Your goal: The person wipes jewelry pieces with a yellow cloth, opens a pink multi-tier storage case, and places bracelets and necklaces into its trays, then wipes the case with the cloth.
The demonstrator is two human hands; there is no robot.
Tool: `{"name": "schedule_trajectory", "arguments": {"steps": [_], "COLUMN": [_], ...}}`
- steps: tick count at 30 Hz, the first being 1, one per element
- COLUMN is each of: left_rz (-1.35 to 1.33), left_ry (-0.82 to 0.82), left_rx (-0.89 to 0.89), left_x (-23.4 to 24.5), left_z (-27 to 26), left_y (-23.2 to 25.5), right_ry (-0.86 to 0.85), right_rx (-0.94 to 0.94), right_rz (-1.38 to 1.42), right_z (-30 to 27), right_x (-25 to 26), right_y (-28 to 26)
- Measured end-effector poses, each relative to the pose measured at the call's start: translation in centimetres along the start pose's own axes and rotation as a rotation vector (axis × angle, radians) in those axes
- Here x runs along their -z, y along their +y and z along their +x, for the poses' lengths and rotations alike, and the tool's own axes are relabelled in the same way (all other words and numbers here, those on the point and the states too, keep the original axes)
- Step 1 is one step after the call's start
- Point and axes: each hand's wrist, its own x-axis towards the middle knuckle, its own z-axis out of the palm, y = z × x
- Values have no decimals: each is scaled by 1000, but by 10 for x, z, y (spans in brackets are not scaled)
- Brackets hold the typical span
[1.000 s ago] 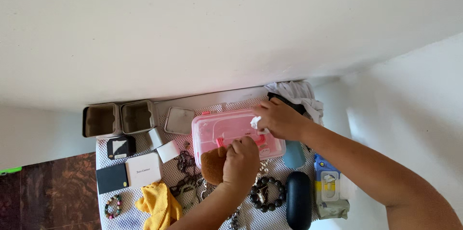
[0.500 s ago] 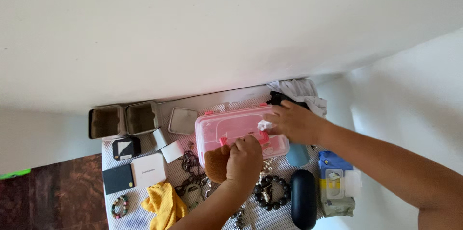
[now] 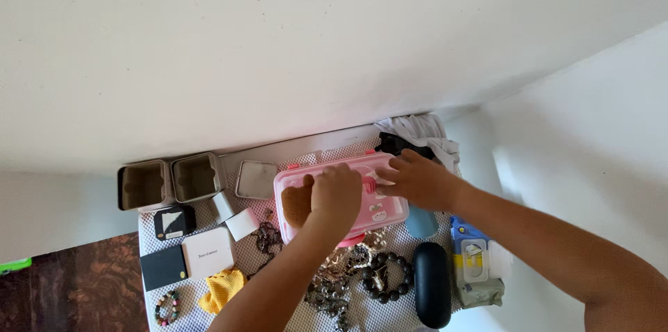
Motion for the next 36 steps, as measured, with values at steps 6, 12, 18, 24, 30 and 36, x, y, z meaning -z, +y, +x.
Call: {"name": "schedule_trajectory", "arguments": {"steps": [6, 12, 18, 24, 30, 36], "left_rz": [-33, -32, 103, 165, 193, 263], "left_ry": [39, 114, 288, 337, 389, 463], "left_rx": [20, 41, 55, 46, 48, 48], "left_x": [-10, -21, -33, -36, -31, -34], "left_z": [5, 4, -7, -24, -35, -41], "left_y": [1, 4, 12, 18, 22, 24], "right_ry": [-119, 44, 153, 449, 587, 360], "right_rx": [-104, -267, -130, -231, -227, -186], "right_rz": [-231, 421, 140, 319, 551, 716], "right_z": [6, 3, 0, 2, 16, 20], "right_x": [5, -11, -38, -58, -34, -10], "right_y": [-38, -13, -18, -13, 5, 0]}}
